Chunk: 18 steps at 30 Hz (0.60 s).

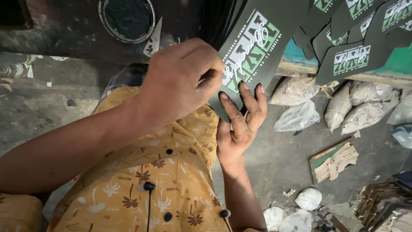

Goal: Applying white ink accents to printed clothing tags using a stylus tool.

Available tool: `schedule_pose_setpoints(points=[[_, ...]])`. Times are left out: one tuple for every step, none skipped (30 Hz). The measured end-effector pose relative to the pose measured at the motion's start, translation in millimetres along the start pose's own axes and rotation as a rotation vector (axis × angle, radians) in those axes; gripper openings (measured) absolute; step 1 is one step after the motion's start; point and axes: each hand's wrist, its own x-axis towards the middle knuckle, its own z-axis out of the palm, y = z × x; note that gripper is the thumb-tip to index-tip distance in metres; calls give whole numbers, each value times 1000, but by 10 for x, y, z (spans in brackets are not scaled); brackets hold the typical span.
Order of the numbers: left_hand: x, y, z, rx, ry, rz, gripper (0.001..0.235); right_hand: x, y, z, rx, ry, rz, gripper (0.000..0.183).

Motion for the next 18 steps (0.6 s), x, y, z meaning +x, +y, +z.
schedule_pose_setpoints(points=[[5, 1, -6, -8, -1, -2, 21, 5, -3, -4, 4, -5, 3, 52], [7, 2, -10, -18, -1, -5, 20, 8, -7, -10, 7, -11, 7, 54], [12, 4, -12, -19, -1, -5, 20, 14, -12, -15, 6, -11, 7, 54], [14, 6, -15, -26, -1, -11, 20, 17, -20, -19, 0, -15, 7, 54], [17, 9, -19, -34, -2, -18, 19, 21, -27, -23, -6, -19, 8, 55], [18, 10, -22, -34, -2, -18, 19, 23, -27, -27, -7, -19, 8, 55], [21, 12, -26, -35, 4, -18, 19, 27, -27, -31, -16, -21, -1, 53], [25, 18, -25, -39, 9, -17, 18, 30, -28, -44, -29, -23, -10, 52], [45, 49, -68, -42, 10, -17, 18, 44, -4, -53, -32, -23, -10, 52], [84, 72, -104, -65, 33, -2, 17, 75, 30, -58, 47, 37, -55, 45], [123, 95, -142, -88, 56, 13, 16, 108, 61, -65, 126, 96, -101, 38], [127, 43, -178, -86, 58, 15, 16, 253, 168, -204, 127, 97, -104, 38], [125, -8, -219, -133, 75, 20, 14, 393, 269, -340, -57, 254, -104, 28], [110, -53, -270, -176, 94, 22, 12, 527, 365, -470, -234, 407, -101, 20], [64, -73, -340, -171, 96, 22, 12, 817, 314, -642, -229, 407, -103, 20], [29, -94, -393, -222, 85, -22, 10, 1106, 267, -831, -47, 488, 88, 19], [-3, -115, -443, -273, 73, -66, 8, 1395, 221, -1023, 137, 562, 279, 20], [-15, -116, -482, -277, 73, -60, 8, 1497, 392, -1055, 135, 567, 275, 20]])
